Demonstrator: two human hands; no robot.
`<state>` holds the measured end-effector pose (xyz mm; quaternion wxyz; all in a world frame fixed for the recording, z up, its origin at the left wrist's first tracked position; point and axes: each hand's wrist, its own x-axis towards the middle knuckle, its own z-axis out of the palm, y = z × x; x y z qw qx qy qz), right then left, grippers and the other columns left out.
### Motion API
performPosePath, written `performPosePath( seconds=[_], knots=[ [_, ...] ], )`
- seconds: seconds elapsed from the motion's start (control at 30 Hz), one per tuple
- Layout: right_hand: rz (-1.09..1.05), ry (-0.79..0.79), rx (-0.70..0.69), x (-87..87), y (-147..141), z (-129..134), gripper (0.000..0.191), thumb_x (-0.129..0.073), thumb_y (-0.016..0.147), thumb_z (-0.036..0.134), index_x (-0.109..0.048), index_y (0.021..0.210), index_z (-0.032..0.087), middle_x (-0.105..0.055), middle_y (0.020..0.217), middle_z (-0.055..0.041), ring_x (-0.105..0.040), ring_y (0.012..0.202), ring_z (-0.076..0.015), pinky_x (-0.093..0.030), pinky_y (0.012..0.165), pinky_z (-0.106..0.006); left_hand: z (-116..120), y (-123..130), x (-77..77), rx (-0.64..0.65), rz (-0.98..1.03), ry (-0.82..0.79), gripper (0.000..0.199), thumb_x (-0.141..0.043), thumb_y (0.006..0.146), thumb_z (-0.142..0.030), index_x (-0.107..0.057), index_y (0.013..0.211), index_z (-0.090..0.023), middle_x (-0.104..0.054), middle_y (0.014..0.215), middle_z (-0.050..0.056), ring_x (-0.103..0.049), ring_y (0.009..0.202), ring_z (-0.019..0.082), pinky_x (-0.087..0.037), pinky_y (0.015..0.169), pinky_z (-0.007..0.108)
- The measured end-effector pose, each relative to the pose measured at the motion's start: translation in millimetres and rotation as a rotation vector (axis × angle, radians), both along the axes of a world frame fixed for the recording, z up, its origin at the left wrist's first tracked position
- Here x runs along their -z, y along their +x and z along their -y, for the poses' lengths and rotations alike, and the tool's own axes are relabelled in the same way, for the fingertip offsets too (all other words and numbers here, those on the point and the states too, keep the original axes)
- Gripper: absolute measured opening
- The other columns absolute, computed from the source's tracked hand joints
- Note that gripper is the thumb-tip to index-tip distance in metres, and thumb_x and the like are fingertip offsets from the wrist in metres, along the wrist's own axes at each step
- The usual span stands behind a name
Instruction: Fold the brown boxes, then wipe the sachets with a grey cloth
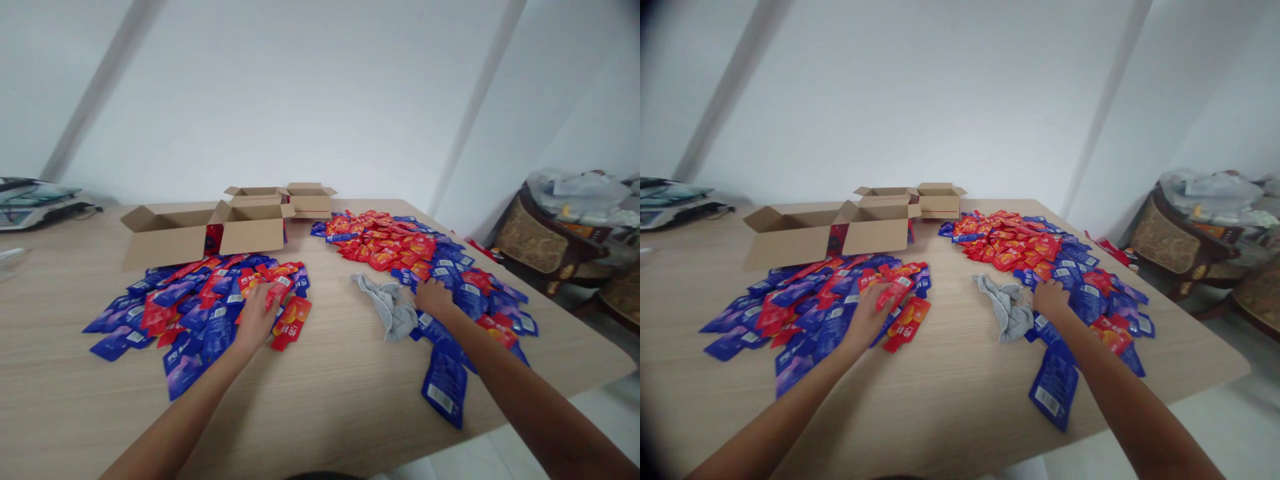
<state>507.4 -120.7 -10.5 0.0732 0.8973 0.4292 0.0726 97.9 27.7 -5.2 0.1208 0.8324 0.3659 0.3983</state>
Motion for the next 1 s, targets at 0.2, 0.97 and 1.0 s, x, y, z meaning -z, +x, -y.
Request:
performPosePath(
  seconds=[0.2,0.97,1.0],
  knots=[
    [0.041,0.034,-0.076,-13.1,11.2,1.0,0.029,-0.035,0.088,0.011,-0.052,0.110,0.002,-0.064,0.094,-0.0250,-0.065,0.092,-0.0280,-0.048,0.075,-0.036,38.6,33.6,28.6,0.346,-0.430,0.044,0.035,-0.047,0.088,-0.022,-0.056,0.122,-0.023,-0.053,0.131,0.007,-0.035,0.131,0.027,-0.013,0.111,0.055],
    [-0.491,0.482,-0.683,10.0,-141.2,-29.2,0.035,-0.032,0.092,0.018,-0.045,0.125,0.013,-0.050,0.118,-0.0135,-0.046,0.110,-0.0198,-0.037,0.095,-0.034,67.5,70.5,11.1,0.568,0.289,-1.644,0.028,-0.067,0.059,-0.010,-0.060,0.086,-0.009,-0.070,0.078,0.012,-0.069,0.074,0.025,-0.055,0.064,0.032],
    [-0.514,0.493,-0.786,10.9,-159.8,-28.8,0.033,-0.032,0.093,0.020,-0.046,0.123,0.015,-0.051,0.117,-0.0118,-0.046,0.109,-0.0196,-0.037,0.095,-0.035,68.1,73.8,13.8,0.532,0.284,-1.597,0.026,-0.067,0.059,-0.011,-0.060,0.085,-0.009,-0.070,0.074,0.010,-0.069,0.068,0.023,-0.054,0.061,0.030]
  ],
)
